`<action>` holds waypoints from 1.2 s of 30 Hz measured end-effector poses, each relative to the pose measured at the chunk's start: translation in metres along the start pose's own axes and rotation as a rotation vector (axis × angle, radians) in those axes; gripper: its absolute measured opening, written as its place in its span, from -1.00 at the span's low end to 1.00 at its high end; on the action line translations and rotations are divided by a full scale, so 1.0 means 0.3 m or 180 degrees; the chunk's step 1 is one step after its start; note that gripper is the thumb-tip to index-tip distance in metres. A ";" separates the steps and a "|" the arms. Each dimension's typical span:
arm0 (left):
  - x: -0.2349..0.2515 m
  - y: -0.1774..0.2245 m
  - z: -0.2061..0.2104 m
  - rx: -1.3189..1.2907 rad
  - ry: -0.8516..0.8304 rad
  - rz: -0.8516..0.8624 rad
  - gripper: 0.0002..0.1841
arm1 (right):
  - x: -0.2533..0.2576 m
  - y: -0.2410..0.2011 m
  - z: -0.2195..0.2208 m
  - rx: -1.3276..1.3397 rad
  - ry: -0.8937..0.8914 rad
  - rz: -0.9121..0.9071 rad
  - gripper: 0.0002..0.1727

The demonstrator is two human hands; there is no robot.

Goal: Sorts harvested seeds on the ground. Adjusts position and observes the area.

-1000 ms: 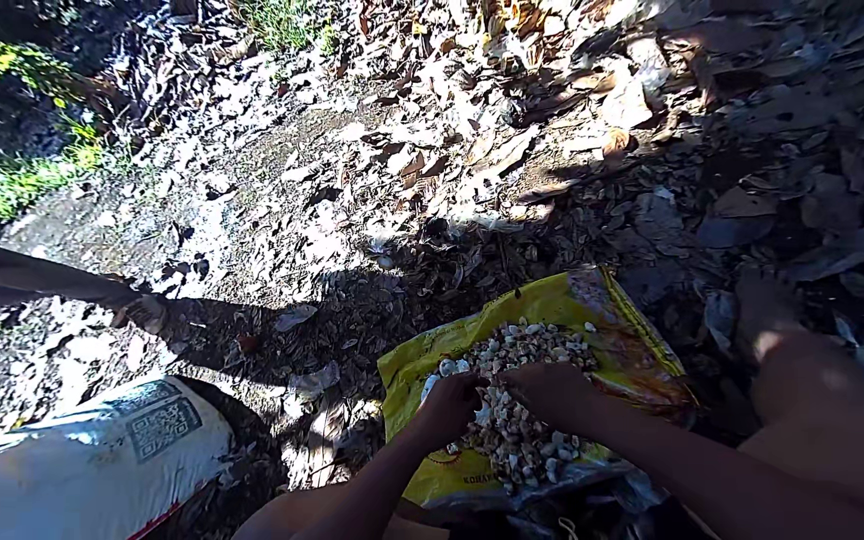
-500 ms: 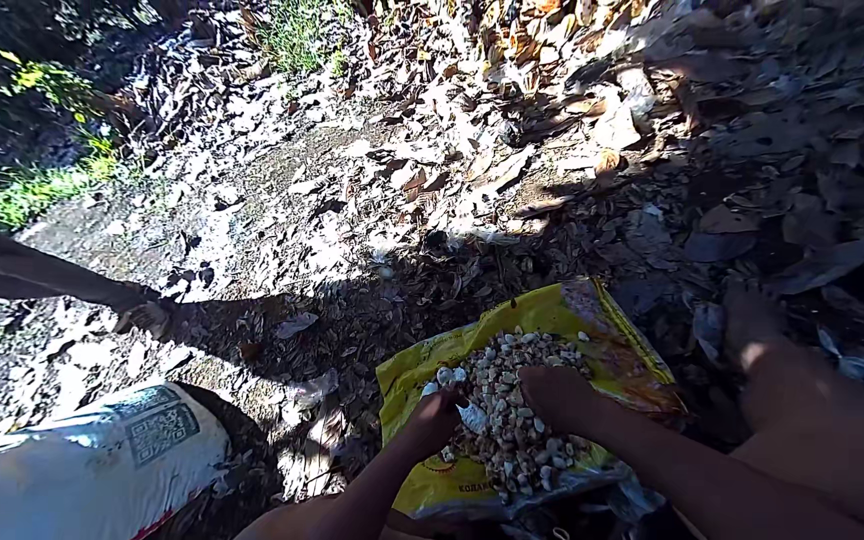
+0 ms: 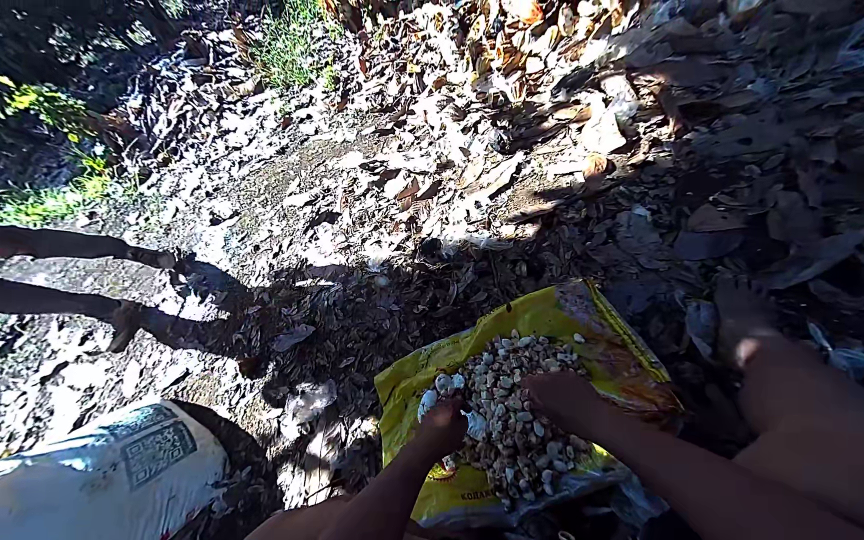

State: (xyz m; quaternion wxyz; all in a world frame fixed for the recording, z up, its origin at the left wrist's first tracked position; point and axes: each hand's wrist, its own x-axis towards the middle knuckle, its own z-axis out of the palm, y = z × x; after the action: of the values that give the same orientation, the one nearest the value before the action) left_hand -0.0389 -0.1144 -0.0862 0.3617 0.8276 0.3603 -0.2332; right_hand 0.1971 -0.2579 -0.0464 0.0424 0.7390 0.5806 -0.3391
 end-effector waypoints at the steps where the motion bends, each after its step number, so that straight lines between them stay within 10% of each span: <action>1: 0.027 0.006 0.007 0.0013 0.0031 -0.0016 -0.63 | -0.002 0.004 -0.005 0.0044 0.0008 0.0016 -0.67; 21: 0.339 0.033 0.192 0.0838 0.0241 0.0053 -0.70 | -0.001 0.059 -0.041 0.0717 -0.0126 0.0132 -0.58; 29: 0.320 -0.004 0.117 -0.1049 0.0371 0.0002 -0.77 | 0.043 0.045 -0.018 0.1990 -0.0153 0.0356 -0.56; 36: 0.124 0.289 -0.090 -0.3052 -0.0132 0.0575 -0.79 | 0.082 0.019 0.014 0.4667 0.0149 0.0690 -0.30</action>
State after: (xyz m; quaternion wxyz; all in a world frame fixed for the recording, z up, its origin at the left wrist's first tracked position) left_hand 0.0543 -0.1192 -0.0560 0.7280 0.5909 0.3466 -0.0251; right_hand 0.2027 -0.2412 -0.0651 -0.4410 0.6379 0.1298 -0.6178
